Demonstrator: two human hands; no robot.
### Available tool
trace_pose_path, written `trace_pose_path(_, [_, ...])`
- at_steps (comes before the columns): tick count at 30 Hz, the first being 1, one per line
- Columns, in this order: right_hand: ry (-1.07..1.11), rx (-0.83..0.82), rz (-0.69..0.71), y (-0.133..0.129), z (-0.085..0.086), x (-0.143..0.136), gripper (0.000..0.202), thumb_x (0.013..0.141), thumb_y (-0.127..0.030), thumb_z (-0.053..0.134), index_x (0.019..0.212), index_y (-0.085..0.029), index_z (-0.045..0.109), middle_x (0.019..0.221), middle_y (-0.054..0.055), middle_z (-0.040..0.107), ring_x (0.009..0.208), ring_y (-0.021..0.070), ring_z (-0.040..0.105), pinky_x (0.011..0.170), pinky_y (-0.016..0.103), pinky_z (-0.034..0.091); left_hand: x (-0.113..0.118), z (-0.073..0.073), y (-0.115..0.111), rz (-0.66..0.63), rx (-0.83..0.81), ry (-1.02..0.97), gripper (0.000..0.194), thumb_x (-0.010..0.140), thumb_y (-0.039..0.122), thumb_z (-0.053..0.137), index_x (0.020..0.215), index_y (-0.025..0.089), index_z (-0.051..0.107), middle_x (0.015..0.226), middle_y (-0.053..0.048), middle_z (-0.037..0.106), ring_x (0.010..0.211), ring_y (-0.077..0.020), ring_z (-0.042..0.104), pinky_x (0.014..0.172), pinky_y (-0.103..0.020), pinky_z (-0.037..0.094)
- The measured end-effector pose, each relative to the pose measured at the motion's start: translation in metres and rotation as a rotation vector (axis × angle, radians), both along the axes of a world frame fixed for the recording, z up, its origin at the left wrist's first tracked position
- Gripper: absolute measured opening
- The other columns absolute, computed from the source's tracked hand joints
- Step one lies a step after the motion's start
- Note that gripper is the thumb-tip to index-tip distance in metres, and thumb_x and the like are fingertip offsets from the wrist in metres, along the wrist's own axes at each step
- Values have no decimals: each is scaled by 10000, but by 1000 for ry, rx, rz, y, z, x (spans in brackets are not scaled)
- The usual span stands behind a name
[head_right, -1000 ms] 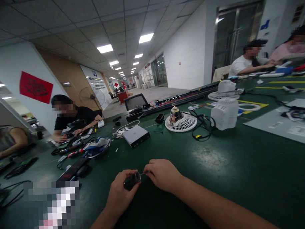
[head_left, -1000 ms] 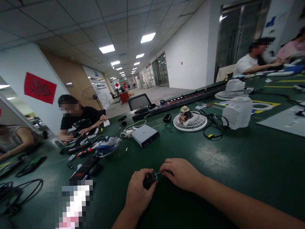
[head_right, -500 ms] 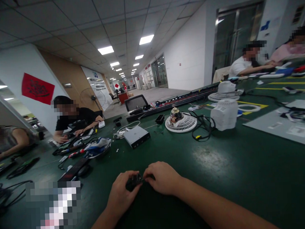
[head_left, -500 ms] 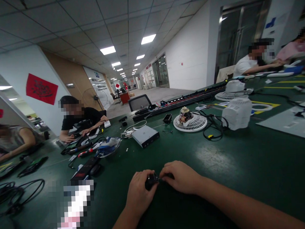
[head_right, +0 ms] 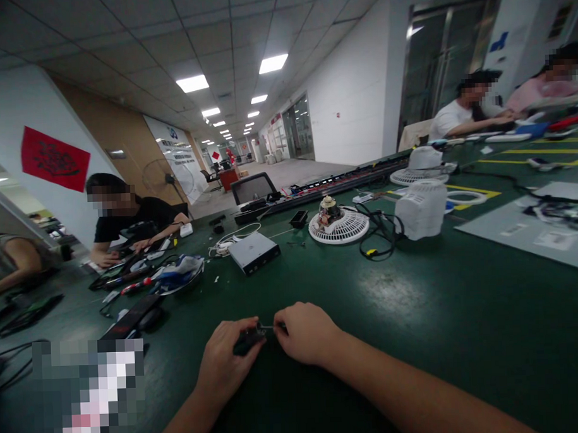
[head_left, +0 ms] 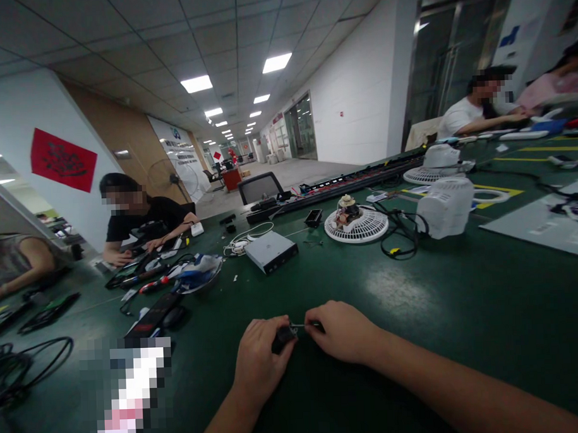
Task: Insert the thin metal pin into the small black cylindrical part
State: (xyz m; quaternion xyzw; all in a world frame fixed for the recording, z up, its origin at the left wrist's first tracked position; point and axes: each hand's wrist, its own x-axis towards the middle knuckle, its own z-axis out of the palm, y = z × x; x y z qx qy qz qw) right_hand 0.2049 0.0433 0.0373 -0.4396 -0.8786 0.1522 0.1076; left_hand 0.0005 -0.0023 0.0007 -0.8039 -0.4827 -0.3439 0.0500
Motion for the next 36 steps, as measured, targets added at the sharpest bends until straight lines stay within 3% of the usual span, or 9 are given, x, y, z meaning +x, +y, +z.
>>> trace_pose_path(6, [-19,-10,-137,6,-2,2,247,835,-329,518,747,-195,706,732,74,697,673,210,640,575,290,395,-2,0,1,42,5,-35,363,748,142,733,1068,226,585,1020,-39,711,891,-226,669,779,-400,544])
trace_pose_path(9, [190,-261,-162,12,-7,0,240,847,-316,529,768,-168,701,713,55,681,631,157,608,542,251,390,-2,1,0,26,-22,-36,368,742,124,732,1061,228,582,1024,-38,707,896,-224,663,781,-397,540])
trace_pose_path(12, [485,-527,-118,16,-19,-7,233,811,-347,616,933,-168,703,841,37,699,633,118,590,513,207,406,1,3,-1,-51,-23,-20,247,783,128,691,986,220,584,1007,-42,707,883,-217,658,769,-383,531])
trace_pose_path(16, [551,-713,-80,16,-34,-12,239,747,-298,677,942,-161,705,762,16,687,512,92,527,450,200,390,4,4,-2,-146,19,24,157,835,149,645,958,212,572,974,-46,710,846,-206,655,737,-365,514])
trace_pose_path(18, [543,-679,-66,15,-34,-12,199,749,-285,671,901,-168,725,739,14,693,521,98,544,474,207,405,5,4,-1,-164,22,45,162,838,143,640,966,212,568,980,-45,710,849,-204,654,739,-362,509])
trace_pose_path(24, [452,-317,-69,12,-18,-6,145,723,-302,713,826,-207,753,785,9,727,722,151,648,615,230,438,2,4,-1,-128,-4,44,199,812,137,662,967,214,564,967,-34,704,822,-200,647,721,-354,505])
trace_pose_path(28, [364,-182,50,12,-14,-3,137,794,-298,655,869,-254,762,836,-5,729,753,149,642,638,242,416,2,4,-1,-106,-7,50,219,793,140,675,969,215,567,952,-30,704,804,-203,646,708,-355,506])
trace_pose_path(36, [324,-137,49,10,-12,-6,115,800,-280,657,850,-235,750,825,-8,720,730,139,631,624,231,402,1,6,-2,-165,-39,80,254,814,156,657,1045,216,568,948,-40,698,805,-197,638,704,-345,509])
